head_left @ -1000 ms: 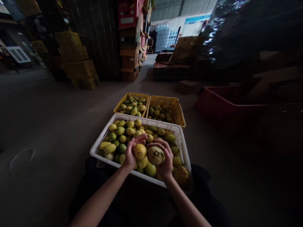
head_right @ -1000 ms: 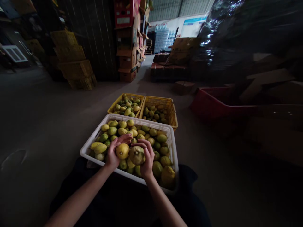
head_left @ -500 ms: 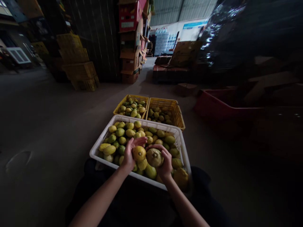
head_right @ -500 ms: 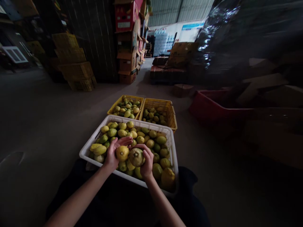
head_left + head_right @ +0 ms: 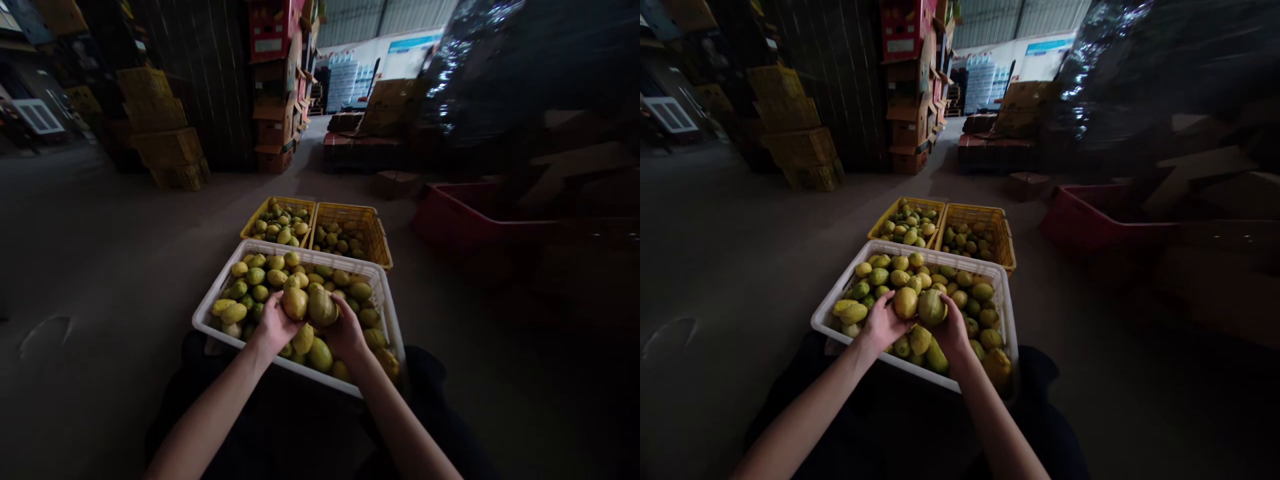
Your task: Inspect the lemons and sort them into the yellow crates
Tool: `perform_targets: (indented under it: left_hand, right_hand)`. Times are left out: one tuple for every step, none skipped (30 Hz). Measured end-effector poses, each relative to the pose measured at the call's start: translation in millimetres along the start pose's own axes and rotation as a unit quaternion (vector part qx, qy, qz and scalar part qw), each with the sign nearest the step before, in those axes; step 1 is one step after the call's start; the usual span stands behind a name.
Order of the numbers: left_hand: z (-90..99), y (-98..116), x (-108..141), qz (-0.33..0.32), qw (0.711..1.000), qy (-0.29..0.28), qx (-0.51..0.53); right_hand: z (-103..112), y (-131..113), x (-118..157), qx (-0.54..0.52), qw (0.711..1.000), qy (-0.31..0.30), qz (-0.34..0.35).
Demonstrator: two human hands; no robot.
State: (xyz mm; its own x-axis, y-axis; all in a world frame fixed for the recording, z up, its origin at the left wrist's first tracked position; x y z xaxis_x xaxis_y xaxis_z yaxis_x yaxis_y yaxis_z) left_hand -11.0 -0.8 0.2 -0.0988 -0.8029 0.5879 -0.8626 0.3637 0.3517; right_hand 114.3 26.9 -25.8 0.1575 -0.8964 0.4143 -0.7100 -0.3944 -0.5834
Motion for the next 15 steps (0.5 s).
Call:
perform_targets:
  left_hand:
    - [0.4,-1.6,-0.7,0.005,1.000,0.000,-0.003]
    - [1.3,-3.1,-1.6,0.008,1.000,0.001,-0.008]
    - [2.5,-4.3,-2.8,0.011,1.000,0.001,-0.012]
    - [3.7,-5.3,-4.0,0.015,1.000,0.000,-0.016]
    - [4.8,-6.1,-5.3,0.018,1.000,-0.001,-0.020]
    - [5.7,-6.7,-6.4,0.021,1.000,-0.002,-0.022]
    - [6.5,-7.2,-7.3,0.024,0.999,-0.003,-0.024]
    - [7.1,-7.5,-8.0,0.027,0.999,-0.003,-0.025]
    - [7.5,-7.6,-8.3,0.029,0.999,-0.001,-0.028]
    - [7.5,-7.5,-8.4,0.029,0.999,0.001,-0.030]
    - [7.2,-7.4,-8.2,0.029,0.999,0.002,-0.032]
    - [6.6,-7.4,-7.8,0.030,0.999,0.001,-0.034]
    - [5.9,-7.5,-7.4,0.031,0.999,0.000,-0.036]
    - [5.4,-7.6,-7.1,0.032,0.999,-0.001,-0.038]
    - [5.2,-7.4,-6.8,0.032,0.999,0.000,-0.039]
  right_hand:
    - [1.7,1.8,0.2,-0.006,1.000,0.016,-0.025]
    - [2.6,3.7,1.1,-0.013,0.998,0.033,-0.051]
    - [2.7,5.6,2.4,-0.021,0.996,0.050,-0.076]
    - [1.9,7.0,4.0,-0.030,0.993,0.062,-0.097]
    - [0.4,7.6,5.4,-0.038,0.991,0.070,-0.109]
    - [-1.4,7.6,6.6,-0.044,0.990,0.071,-0.115]
    - [-3.0,7.5,7.5,-0.046,0.989,0.071,-0.118]
    - [-4.1,7.1,8.2,-0.046,0.989,0.071,-0.118]
    - [-4.7,6.5,8.6,-0.043,0.990,0.071,-0.115]
    - [-4.8,6.1,8.9,-0.039,0.990,0.071,-0.114]
    - [-4.2,6.0,9.1,-0.033,0.990,0.073,-0.114]
    - [-3.3,6.0,9.1,-0.026,0.990,0.075,-0.114]
    - [-2.1,6.2,9.0,-0.018,0.990,0.079,-0.114]
    - [-0.7,6.8,8.9,-0.008,0.990,0.082,-0.116]
    - [0.7,7.1,8.6,0.003,0.990,0.083,-0.114]
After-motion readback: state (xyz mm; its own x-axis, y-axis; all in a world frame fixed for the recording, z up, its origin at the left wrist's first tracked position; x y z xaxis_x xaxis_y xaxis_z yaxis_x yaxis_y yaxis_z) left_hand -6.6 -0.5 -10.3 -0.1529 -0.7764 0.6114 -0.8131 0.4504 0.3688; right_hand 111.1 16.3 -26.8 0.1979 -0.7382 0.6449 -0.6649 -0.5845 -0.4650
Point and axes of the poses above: each hand's wrist, its own x-axis away from the middle knuckle, its own z-axis out of the back of the hand, y = z × x, the point moved 6 cm from there along -x, towards the middle knuckle
